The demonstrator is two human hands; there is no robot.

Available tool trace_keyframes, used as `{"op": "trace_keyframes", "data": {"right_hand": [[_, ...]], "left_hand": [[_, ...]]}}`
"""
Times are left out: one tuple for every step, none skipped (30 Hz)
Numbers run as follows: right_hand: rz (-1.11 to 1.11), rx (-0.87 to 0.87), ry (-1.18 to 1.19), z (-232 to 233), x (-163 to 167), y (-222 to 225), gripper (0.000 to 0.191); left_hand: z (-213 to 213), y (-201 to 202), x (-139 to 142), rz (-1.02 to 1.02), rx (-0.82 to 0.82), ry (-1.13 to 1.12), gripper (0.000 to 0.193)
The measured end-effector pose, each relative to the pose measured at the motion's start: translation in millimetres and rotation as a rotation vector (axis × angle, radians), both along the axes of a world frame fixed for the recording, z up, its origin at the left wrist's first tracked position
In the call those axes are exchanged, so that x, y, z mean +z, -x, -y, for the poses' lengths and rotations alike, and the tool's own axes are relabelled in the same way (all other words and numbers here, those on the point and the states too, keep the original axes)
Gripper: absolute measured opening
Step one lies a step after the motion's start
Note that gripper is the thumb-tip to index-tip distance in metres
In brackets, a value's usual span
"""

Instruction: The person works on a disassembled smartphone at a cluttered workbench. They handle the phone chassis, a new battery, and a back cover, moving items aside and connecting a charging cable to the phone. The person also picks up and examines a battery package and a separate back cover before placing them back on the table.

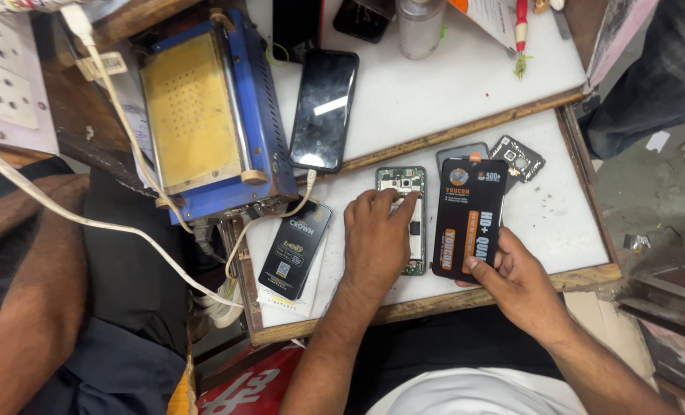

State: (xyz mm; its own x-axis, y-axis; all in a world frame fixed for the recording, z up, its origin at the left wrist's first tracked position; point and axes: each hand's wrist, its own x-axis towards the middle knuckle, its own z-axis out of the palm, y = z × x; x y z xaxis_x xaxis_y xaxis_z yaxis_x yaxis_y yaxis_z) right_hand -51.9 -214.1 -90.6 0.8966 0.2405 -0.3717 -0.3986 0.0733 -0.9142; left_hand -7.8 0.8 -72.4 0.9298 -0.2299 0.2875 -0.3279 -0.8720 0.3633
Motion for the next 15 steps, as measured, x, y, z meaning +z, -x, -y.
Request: {"op": "trace_keyframes", "data": {"right_hand": [[0.007, 0.000, -0.001, 0.7, -0.8, 1.2, 0.039], [0.016, -0.001, -0.002, 0.8, -1.7, 2.3, 0.040], [0.013, -0.006, -0.004, 1.2, -2.2, 3.4, 0.040], [0.012, -0.006, -0.007, 1.1, -2.8, 4.2, 0.041], [0.016, -0.003, -0.010, 0.9, -3.3, 4.5, 0.041], [0.015, 0.001, -0.006, 0.7, -3.5, 4.9, 0.040], [0.016, 0.006, -0.002, 0.8, -3.3, 4.9, 0.039], [0.017, 0.007, 0.003, 0.7, -3.2, 4.9, 0.038], [0.018, 0.008, 0.005, 0.5, -2.9, 4.9, 0.039], [0.017, 0.006, 0.008, 0.5, -2.4, 5.2, 0.040], [0.018, 0.003, 0.011, 0.7, -1.8, 5.2, 0.040], [0.028, 0.004, 0.004, 0.7, -1.2, 5.6, 0.040], [0.036, 0.004, -0.002, 0.6, -0.8, 6.0, 0.039], [0.045, 0.007, -0.009, 0.5, -0.1, 6.4, 0.039], [0.048, 0.014, 0.000, 0.3, 0.2, 6.6, 0.038]], "left_hand": [[1.0, 1.1, -0.5, 0.008, 0.005, 0.005, 0.041], [1.7, 1.0, -1.2, 0.018, 0.009, 0.009, 0.040], [3.2, -0.4, -2.3, -0.012, 0.020, 0.018, 0.038], [4.2, -2.3, -3.5, -0.039, 0.036, 0.025, 0.035], [4.9, -5.3, -4.6, -0.062, 0.055, 0.033, 0.033], [5.3, -7.9, -5.7, -0.071, 0.056, 0.025, 0.032], [5.5, -10.9, -6.6, -0.080, 0.056, 0.018, 0.032], [5.2, -13.8, -7.2, -0.087, 0.054, 0.011, 0.031], [4.3, -16.2, -7.1, -0.093, 0.046, -0.002, 0.032], [3.7, -18.1, -6.8, -0.101, 0.036, -0.014, 0.032], [3.3, -19.9, -6.0, -0.107, 0.024, -0.027, 0.032], [2.9, -20.9, -4.7, -0.095, 0.016, -0.031, 0.031], [2.5, -21.1, -3.6, -0.084, 0.007, -0.034, 0.029], [1.6, -20.1, -1.9, -0.074, 0.000, -0.038, 0.027], [0.5, -17.2, -0.8, -0.060, 0.000, 0.009, 0.027]]}}
